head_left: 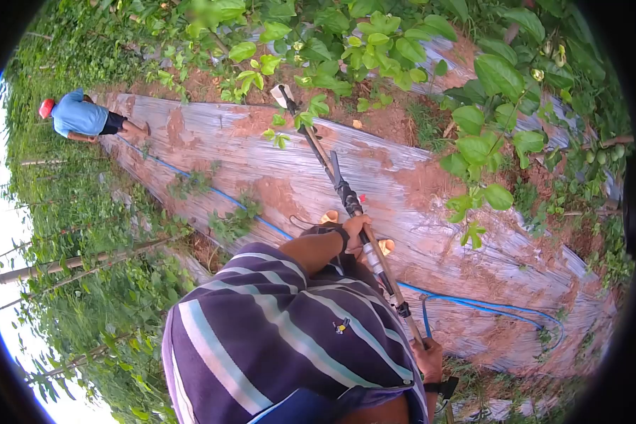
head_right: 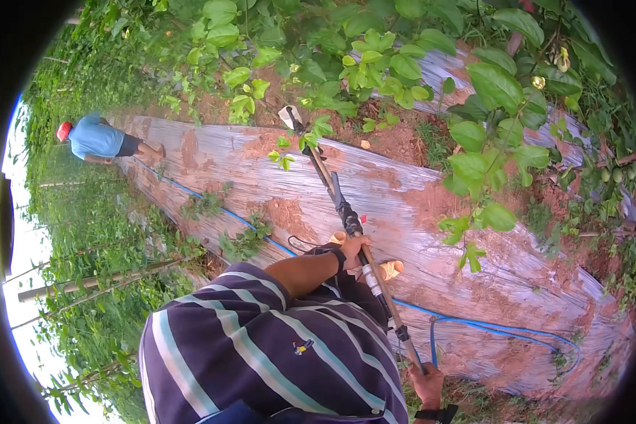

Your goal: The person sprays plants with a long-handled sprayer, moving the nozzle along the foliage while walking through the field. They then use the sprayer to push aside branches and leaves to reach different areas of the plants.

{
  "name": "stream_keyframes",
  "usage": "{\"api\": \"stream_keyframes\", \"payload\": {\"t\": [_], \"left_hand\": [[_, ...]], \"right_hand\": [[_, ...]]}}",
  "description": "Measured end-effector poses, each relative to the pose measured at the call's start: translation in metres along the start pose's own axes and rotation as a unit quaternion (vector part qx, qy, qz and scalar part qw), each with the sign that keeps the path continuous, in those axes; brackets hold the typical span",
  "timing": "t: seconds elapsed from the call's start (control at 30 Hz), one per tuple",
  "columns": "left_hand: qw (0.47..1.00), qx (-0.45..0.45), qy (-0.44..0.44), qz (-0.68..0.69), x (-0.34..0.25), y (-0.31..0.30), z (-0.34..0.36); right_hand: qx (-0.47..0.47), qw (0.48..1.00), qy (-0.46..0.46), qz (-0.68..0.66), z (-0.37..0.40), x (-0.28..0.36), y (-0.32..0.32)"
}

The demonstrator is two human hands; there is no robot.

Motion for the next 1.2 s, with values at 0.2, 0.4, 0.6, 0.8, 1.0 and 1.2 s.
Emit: {"api": "stream_keyframes", "payload": {"t": [0.2,0.4,0.6,0.8,1.0,1.2], "left_hand": [[0.998,-0.050,0.020,0.037,-0.040,-0.059,0.035],[0.991,-0.120,0.004,0.056,-0.110,-0.142,0.084],[0.991,-0.120,0.050,0.018,-0.177,-0.247,0.056],[0.996,-0.068,0.057,0.019,-0.240,-0.329,0.003],[0.999,0.000,0.027,0.039,-0.263,-0.349,0.010],[0.997,0.076,0.015,-0.032,-0.254,-0.359,0.020]], "right_hand": [[0.030,0.997,-0.040,0.051,-0.003,0.076,0.047],[0.051,0.995,-0.072,0.055,-0.016,0.109,0.138],[0.101,0.991,-0.080,0.045,-0.020,0.139,0.251],[0.049,0.980,-0.175,0.084,0.004,0.228,0.344],[-0.003,0.980,-0.126,0.153,0.036,0.269,0.389],[-0.045,0.980,-0.039,0.190,0.050,0.246,0.385]]}}
Point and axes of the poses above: each hand's wrist, its own z-axis away from the middle knuckle, its own y-axis out of the palm, x = y × z, the point moved 8 cm from there along -z, towards the middle knuckle, and after that the axes turned 15 degrees about -z, right-handed, at the moved point
